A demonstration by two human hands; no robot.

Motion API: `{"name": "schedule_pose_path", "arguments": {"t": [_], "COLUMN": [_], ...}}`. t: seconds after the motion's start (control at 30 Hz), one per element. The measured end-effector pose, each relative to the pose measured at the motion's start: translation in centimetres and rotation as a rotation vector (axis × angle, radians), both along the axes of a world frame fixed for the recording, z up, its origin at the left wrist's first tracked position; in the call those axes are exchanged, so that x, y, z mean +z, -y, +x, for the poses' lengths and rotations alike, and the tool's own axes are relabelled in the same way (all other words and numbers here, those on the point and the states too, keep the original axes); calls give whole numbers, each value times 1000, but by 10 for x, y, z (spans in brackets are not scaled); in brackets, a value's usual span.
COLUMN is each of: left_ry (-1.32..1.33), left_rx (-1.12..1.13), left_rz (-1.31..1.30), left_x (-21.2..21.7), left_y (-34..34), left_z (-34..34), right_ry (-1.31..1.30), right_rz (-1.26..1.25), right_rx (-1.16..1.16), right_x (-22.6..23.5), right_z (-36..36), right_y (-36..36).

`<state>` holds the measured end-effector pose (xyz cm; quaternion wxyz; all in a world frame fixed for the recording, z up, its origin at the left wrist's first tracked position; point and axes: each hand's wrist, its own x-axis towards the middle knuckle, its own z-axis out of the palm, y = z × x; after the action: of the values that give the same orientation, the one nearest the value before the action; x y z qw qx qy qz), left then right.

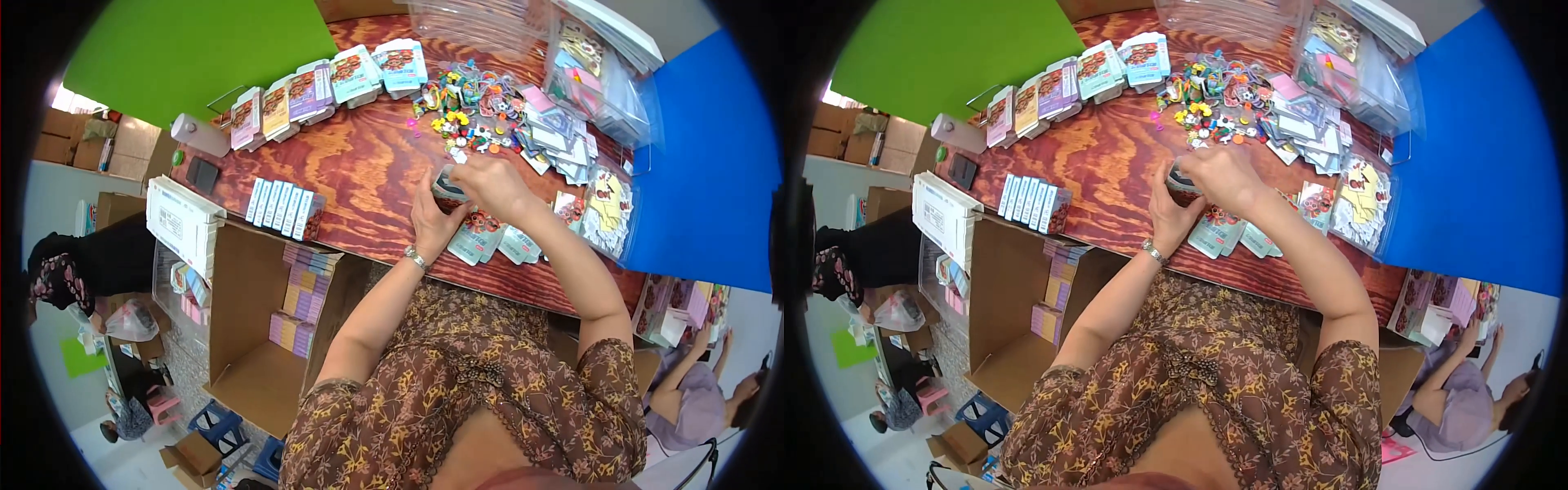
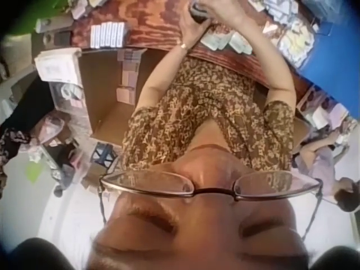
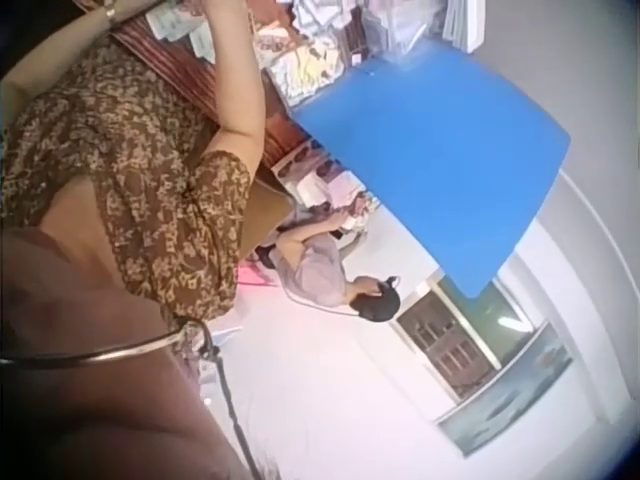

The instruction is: Sorting small colorful toy parts and placing them into containers for packaging.

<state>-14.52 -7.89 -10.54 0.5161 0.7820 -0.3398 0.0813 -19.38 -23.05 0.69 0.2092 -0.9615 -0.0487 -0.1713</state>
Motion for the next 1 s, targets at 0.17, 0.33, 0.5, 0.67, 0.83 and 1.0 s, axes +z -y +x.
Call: {"name": "schedule_pose_path", "arguments": {"t": [0.17, 0.33, 0.5, 0.67, 0.83, 1.0], "left_ry": [-99, 65, 82, 70, 64, 30], "left_rx": [-12, 6, -31, -48, -60, -108], "left_rz": [-37, -29, -71, -88, -99, -138], "left_x": [-9, 3, -3, -11, -14, -19], "left_y": [-11, -11, -18, -30, -34, -39], "left_z": [1, 3, 3, 0, 0, 9], "right_ry": [3, 301, 284, 362, 384, 280], "right_rz": [-248, -40, 194, 190, 170, 266], "right_rx": [99, 67, -145, -137, -60, -3], "right_x": [10, -21, -43, -47, -58, -63], "right_z": [2, -29, -37, -40, -41, -33], "right_y": [-22, -8, -19, -21, -18, -14]}}
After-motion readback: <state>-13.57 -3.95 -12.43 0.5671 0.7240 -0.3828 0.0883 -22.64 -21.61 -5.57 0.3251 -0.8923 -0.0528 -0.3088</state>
